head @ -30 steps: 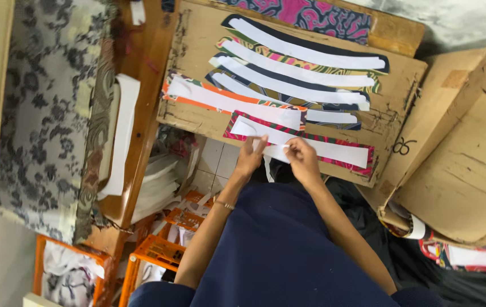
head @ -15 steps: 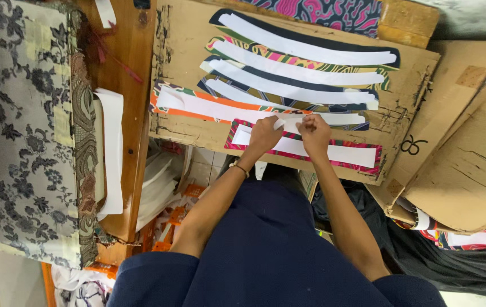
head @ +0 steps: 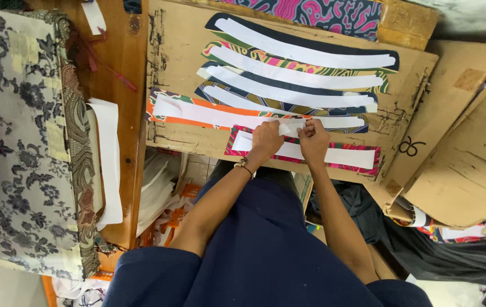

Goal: The person assembles fabric parts by placing white fabric strips onto patterned fabric pieces on a cardboard surface. They repeatedly pick up strips, align them, and press them down, occasionally adjusting the cardboard or moving to a nearby machine.

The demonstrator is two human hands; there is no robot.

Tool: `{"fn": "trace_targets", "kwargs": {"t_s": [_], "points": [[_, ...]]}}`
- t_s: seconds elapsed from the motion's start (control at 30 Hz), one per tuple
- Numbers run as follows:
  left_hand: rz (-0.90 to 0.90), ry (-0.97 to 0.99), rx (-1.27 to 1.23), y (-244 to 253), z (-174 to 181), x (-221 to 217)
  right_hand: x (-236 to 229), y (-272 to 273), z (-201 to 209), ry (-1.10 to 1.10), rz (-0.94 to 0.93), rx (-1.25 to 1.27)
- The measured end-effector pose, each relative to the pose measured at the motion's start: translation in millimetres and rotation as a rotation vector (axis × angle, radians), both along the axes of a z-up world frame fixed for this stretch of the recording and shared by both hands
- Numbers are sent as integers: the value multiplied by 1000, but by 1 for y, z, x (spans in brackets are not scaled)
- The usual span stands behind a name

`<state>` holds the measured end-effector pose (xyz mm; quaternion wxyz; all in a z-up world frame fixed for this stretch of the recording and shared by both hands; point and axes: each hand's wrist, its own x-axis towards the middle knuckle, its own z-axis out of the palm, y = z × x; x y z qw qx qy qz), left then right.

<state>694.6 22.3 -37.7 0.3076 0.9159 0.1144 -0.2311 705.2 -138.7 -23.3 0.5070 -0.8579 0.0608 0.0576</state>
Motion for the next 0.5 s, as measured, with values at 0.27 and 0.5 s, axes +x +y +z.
{"fn": "trace_targets", "kwargs": {"t_s": [0.27, 0.5], "points": [[-78, -32, 84, -3, 19, 7, 0, -3, 3, -3, 34, -75], [144, -112, -175, -6, 81, 6, -1, -27, 14, 84, 11, 167]]}}
